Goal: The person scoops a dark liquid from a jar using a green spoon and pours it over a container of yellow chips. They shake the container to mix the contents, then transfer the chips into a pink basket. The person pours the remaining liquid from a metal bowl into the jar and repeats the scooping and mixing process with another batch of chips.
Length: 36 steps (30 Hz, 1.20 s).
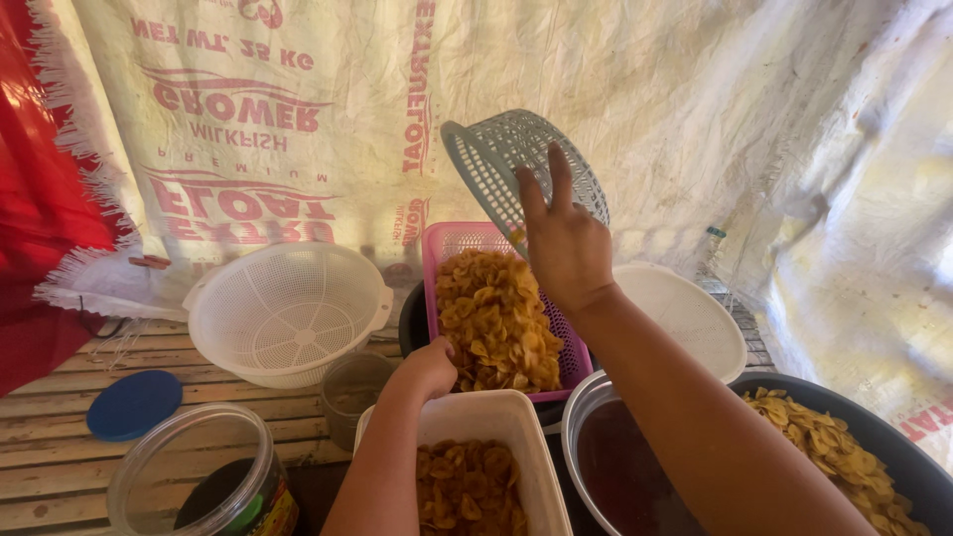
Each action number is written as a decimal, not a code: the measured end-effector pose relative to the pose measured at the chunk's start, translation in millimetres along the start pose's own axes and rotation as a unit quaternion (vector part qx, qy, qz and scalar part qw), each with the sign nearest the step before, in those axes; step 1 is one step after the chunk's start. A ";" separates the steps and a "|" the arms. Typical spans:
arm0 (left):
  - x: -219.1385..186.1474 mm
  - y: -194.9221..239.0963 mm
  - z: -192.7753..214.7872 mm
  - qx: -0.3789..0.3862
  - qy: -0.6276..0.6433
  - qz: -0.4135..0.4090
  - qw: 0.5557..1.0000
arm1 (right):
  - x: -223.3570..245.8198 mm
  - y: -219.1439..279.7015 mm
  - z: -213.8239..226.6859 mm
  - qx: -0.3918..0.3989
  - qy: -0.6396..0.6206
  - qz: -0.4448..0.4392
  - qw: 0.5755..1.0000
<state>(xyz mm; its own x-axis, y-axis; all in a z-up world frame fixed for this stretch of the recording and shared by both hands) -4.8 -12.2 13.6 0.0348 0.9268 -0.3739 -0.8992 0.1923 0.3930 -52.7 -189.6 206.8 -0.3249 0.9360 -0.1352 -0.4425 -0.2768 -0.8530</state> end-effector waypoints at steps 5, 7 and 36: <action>1.3 -1.9 -2.0 -0.013 0.000 -0.010 1.000 | -11.3 19.3 5.3 0.027 -0.005 0.041 0.999; 2.3 -1.0 -3.4 -0.018 0.000 -0.012 1.000 | -18.4 32.4 7.1 0.017 -0.005 0.060 0.998; -73.9 69.1 51.8 -0.007 0.409 -0.089 0.908 | -115.0 112.8 26.7 -0.212 -0.516 -0.469 0.684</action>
<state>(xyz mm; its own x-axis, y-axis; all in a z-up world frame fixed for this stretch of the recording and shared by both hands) -46.9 -50.7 111.9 -0.1501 0.3302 -0.9319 -0.9166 0.3068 0.2564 -87.6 -334.3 139.6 -0.5780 -0.0547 0.8142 -0.6505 0.6334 -0.4192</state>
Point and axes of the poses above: each hand's wrist, its own y-axis away from the middle knuckle, its own z-axis out of the back of the hand, x = y × z, the point moved 2 cm from there along -y, towards the middle knuckle, and after that the axes turned 14 degrees about -y, right-handed, at the moved point
